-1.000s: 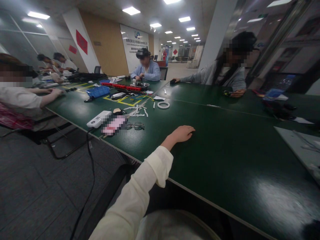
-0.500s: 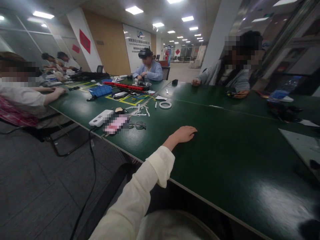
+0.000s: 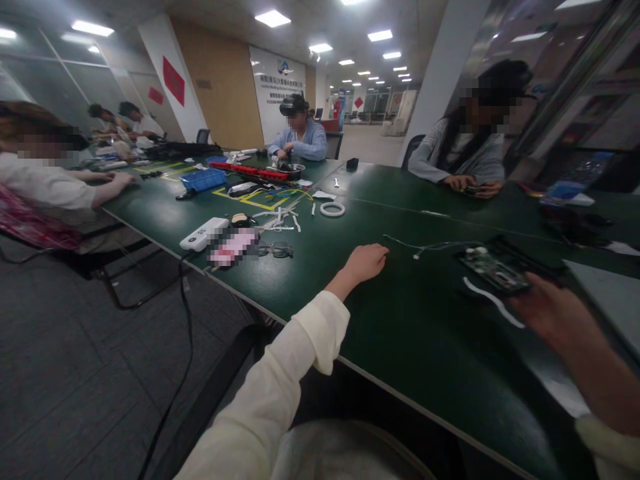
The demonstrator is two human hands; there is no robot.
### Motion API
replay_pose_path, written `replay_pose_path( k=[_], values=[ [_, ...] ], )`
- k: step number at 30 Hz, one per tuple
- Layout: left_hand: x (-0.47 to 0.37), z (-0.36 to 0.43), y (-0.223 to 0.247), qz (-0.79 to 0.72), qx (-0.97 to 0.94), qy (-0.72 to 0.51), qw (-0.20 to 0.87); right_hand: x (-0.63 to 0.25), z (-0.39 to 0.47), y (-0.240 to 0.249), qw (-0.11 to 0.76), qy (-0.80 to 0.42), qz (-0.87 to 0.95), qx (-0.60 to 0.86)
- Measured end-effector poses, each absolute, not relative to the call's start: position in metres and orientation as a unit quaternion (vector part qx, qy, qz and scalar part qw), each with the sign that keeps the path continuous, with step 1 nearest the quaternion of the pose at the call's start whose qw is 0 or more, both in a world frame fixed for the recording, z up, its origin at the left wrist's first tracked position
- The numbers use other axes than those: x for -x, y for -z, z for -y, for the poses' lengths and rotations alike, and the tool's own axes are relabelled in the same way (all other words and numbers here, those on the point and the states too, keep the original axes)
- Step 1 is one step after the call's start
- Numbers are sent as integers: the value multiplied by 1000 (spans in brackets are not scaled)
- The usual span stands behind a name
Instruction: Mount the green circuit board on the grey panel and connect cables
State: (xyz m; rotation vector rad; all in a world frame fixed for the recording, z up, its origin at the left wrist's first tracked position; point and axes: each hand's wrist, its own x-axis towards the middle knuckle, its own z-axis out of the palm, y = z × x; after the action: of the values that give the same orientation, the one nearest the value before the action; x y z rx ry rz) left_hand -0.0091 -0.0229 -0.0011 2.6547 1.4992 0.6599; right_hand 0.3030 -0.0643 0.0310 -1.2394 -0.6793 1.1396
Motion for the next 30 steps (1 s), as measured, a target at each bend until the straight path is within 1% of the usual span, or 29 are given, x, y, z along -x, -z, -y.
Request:
replay_pose_path(
  k=[3, 6, 10, 12, 15, 18, 21, 24, 30],
  values=[
    [11, 22, -4, -535, -779, -327, -7, -266, 62, -36, 580, -533, 307, 534],
    [15, 17, -6, -561, -707, -430, -2, -234, 62, -44, 537, -604, 340, 480],
    [21, 6, -1, -573, -656, -489, 43, -208, 57, -40, 496, -663, 357, 432],
    [22, 3, 1, -574, -661, -479, 66, -203, 56, -33, 487, -668, 356, 436],
    [22, 3, 4, -584, -699, -407, 74, -203, 57, -21, 475, -665, 369, 443],
    [19, 9, 6, -580, -758, -297, 37, -210, 56, -11, 479, -649, 379, 454],
    [17, 14, 7, -546, -807, -225, 0, -219, 51, -7, 511, -607, 377, 478],
    [17, 15, 8, -517, -829, -214, -8, -229, 44, -4, 536, -540, 395, 515],
    [19, 12, 8, -517, -830, -208, 21, -258, 30, 16, 535, -405, 449, 590]
  ],
)
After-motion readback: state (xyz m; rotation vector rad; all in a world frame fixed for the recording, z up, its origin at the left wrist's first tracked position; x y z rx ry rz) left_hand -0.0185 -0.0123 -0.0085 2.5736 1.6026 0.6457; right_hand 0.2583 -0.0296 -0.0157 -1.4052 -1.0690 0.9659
